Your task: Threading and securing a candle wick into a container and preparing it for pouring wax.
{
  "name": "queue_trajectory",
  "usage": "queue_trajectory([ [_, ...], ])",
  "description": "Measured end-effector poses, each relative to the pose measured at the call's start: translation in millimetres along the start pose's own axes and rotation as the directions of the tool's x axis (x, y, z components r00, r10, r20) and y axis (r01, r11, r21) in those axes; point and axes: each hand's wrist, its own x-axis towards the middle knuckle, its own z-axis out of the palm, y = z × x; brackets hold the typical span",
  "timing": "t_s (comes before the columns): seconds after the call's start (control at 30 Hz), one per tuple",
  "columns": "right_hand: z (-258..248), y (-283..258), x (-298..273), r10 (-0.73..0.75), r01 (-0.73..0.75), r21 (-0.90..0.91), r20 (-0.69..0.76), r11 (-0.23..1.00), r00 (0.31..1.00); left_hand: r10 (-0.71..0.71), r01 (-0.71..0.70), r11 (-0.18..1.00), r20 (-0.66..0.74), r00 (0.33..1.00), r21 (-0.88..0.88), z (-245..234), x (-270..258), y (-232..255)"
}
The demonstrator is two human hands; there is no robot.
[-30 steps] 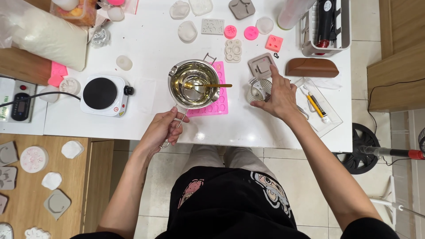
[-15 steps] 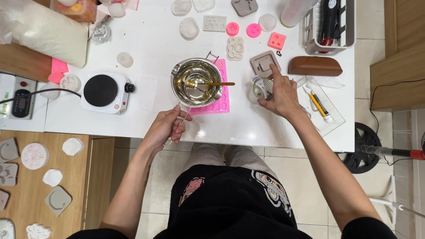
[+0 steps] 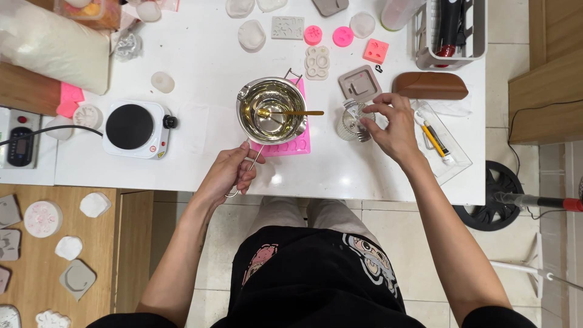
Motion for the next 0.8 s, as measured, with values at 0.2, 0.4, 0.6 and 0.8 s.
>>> queue_trajectory([
  [0.2,-12,-1,1,0.029,-0.029,0.01,-0.041,1.0,0.999,-0.004,0.004,1.0,-0.005,1.0,-0.018,6,7,-3],
  [0.4,10,-2,-31,0.152,-0.156,-0.028,-0.113,0.987,0.982,-0.016,0.015,0.999,-0.022,1.0,-0.029,5,14,-7],
  [0.6,13,-35,-40,0.261,-0.267,-0.103,-0.07,0.958,0.963,-0.013,0.011,0.999,-0.029,1.0,-0.053,7,17,-10],
  [0.8,24,-28,-41,0.245,-0.259,-0.175,-0.1,0.95,0.964,-0.018,0.016,0.998,-0.031,0.999,-0.054,7,19,-14],
])
